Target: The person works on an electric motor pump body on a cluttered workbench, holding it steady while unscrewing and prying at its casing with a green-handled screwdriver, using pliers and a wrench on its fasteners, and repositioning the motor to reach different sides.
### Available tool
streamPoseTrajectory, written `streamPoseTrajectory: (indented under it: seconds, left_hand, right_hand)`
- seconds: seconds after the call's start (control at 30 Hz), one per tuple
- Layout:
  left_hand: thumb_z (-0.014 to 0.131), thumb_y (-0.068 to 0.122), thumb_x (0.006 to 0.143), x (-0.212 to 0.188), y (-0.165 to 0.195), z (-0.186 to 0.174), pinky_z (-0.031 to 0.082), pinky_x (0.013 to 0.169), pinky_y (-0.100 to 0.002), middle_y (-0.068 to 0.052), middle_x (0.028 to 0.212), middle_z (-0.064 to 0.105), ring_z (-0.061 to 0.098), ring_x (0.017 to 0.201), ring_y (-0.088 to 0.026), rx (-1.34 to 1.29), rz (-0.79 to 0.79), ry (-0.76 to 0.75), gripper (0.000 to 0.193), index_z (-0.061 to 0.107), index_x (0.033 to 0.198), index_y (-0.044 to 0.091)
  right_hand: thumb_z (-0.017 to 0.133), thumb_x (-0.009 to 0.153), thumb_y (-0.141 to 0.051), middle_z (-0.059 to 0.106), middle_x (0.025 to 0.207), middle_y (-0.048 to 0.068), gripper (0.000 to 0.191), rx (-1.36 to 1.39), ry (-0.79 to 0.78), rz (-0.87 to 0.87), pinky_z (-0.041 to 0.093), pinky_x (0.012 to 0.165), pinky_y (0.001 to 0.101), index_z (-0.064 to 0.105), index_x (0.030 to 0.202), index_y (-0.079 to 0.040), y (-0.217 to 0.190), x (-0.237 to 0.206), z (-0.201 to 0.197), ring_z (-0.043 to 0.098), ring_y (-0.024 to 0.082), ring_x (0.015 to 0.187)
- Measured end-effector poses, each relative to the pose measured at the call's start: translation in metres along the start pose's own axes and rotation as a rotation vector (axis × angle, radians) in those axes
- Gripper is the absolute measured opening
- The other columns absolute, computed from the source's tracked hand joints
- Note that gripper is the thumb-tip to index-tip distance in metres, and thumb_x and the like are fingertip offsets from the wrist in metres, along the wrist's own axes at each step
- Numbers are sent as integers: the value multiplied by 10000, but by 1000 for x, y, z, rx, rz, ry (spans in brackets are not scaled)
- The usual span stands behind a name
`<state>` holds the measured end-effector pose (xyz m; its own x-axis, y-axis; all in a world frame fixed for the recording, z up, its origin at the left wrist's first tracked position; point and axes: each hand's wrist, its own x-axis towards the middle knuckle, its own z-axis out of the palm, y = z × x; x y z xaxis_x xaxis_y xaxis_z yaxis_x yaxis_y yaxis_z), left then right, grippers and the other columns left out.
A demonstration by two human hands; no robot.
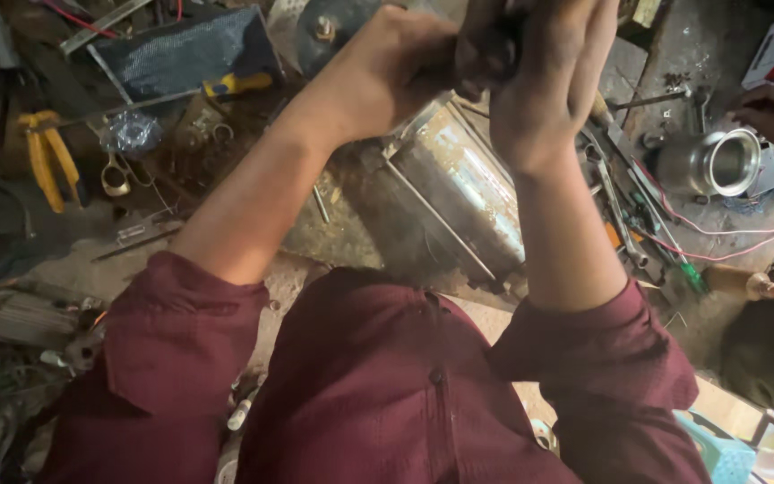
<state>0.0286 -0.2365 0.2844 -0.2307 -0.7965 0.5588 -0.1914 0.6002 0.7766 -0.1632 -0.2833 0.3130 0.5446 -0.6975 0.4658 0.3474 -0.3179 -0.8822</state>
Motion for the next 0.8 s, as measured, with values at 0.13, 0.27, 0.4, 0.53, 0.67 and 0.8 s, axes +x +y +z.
streamPoseTrajectory:
  seconds: [0.13, 0.27, 0.4, 0.53, 0.67, 0.8]
  left_hand:
    - [584, -106, 984, 5, 12, -1, 629, 917, -331, -118, 1075, 773, 787, 1054, -198, -114, -20, -13, 247, 685, 1186, -9]
    - [704, 34, 1088, 9, 19, 1, 584, 783, -309, -101, 938, 767, 764, 865, -167, -3, -183, -50, 54, 711, 1079, -18]
    - [645, 6, 1109, 10, 21, 1, 608, 904, -291, -95, 995, 744, 743, 965, -143, -235, -154, -40, 62, 671, 1090, -46]
    - [639, 9, 1091, 13, 17, -2, 618, 924, -290, -77, 980, 748, 749, 962, -121, -319, -217, -72, 74, 682, 1073, -49]
    - [671, -9, 1052, 14, 16, -3, 607, 822, -293, -87, 942, 748, 737, 877, -130, -186, -134, -47, 51, 684, 1047, -58]
    - [682, -13, 1038, 15, 18, -3, 620, 794, -291, -81, 917, 758, 742, 842, -127, -153, -106, -25, 40, 704, 1047, -45]
  right_hand:
    - [350, 1167, -562, 565, 946, 108, 530, 123, -23, 97, 467, 710, 314, 482, 1239, -54, -20, 2, -11, 527, 203, 759]
    - [399, 1240, -395, 608, 983, 136, 412, -301, 126, 179, 503, 792, 342, 538, 1266, -8, -33, -19, -101, 595, 247, 843]
    - [490, 1158, -159, 731, 1032, 179, 203, -1263, 21, 289, 552, 781, 391, 653, 1207, -49, 4, -51, -199, 703, 287, 893]
    - [732, 870, -335, 706, 1046, 267, 433, -1387, -262, 875, 545, 813, 535, 652, 1205, -74, 77, -109, -207, 676, 464, 943]
    - [690, 896, -269, 711, 1117, 266, 365, -1641, -246, 464, 563, 838, 520, 649, 1182, -46, 91, -123, -198, 687, 457, 1003]
    - [646, 989, -231, 717, 1137, 232, 273, -1588, -231, 699, 552, 903, 525, 720, 1220, -106, 39, -100, -195, 683, 439, 1060]
